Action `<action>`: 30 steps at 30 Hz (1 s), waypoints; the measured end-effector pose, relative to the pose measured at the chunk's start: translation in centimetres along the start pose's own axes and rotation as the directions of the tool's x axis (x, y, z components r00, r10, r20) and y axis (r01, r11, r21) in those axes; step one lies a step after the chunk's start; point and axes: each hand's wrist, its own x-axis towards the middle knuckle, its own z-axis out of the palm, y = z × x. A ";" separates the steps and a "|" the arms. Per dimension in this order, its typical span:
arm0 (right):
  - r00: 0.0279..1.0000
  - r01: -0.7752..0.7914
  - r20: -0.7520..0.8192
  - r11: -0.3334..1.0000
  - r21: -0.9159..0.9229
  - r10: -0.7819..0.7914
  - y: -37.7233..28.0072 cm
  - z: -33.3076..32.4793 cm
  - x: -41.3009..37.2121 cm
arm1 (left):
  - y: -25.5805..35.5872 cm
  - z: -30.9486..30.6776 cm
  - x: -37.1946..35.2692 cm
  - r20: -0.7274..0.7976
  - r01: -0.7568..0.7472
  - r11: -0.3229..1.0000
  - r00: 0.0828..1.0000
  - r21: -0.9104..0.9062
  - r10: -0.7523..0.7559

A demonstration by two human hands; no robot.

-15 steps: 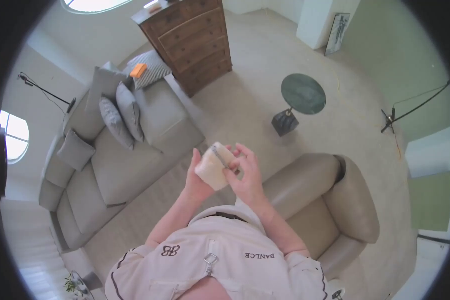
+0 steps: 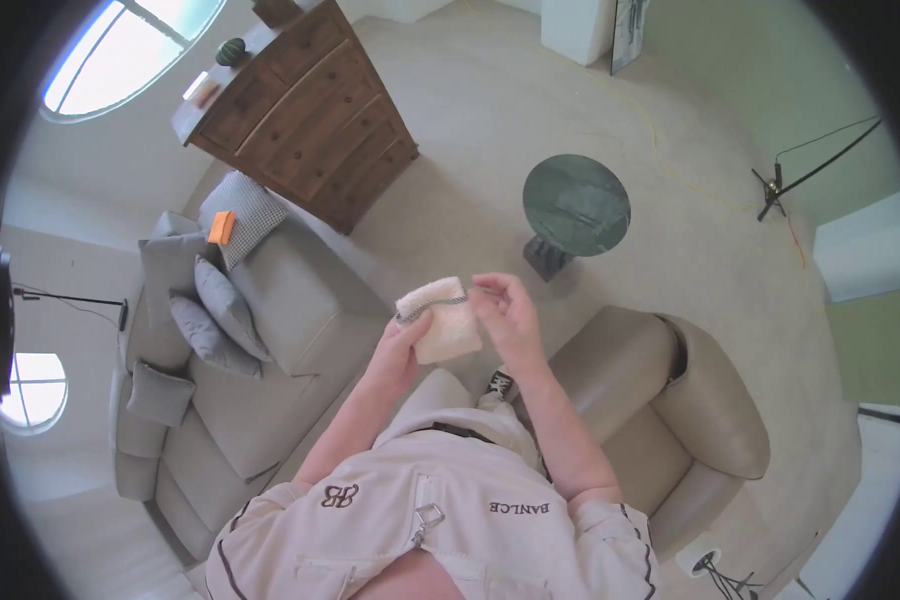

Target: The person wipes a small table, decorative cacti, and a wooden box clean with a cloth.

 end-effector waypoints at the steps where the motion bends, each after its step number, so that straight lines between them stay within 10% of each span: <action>1: 0.994 -0.086 0.065 0.994 0.060 0.082 0.2 -0.5 0.9 | 0.4 -0.2 0.9 -0.006 0.024 1.000 1.000 0.001 -0.024; 5: 0.945 -0.263 0.234 0.956 0.129 0.228 0.7 -0.9 4.7 | 2.3 -0.7 5.6 -0.015 0.033 0.991 0.999 0.127 -0.031; 15: 0.852 -0.499 0.070 0.763 0.411 0.520 5.0 -0.7 11.7 | 4.3 -1.4 14.7 0.151 0.163 0.971 0.970 0.177 -0.190; 18: 0.750 -0.486 -0.259 0.773 0.408 0.608 7.5 -6.0 14.8 | 4.2 -2.9 16.9 0.076 0.215 0.937 0.967 0.275 -0.245; 21: 0.515 -0.430 -0.670 0.837 0.338 0.535 13.6 -15.5 17.8 | 3.6 -5.3 18.4 -0.081 0.286 0.909 0.958 0.303 -0.275; 24: 0.457 -0.373 -0.767 0.880 0.295 0.451 17.8 -23.6 20.0 | 2.1 -8.7 18.7 -0.290 0.341 0.905 0.919 0.253 -0.265; 30: 0.280 -0.732 -0.951 0.670 -0.125 0.129 18.1 -31.4 25.9 | -1.3 -13.3 16.7 -0.588 0.335 0.942 0.766 0.018 -0.261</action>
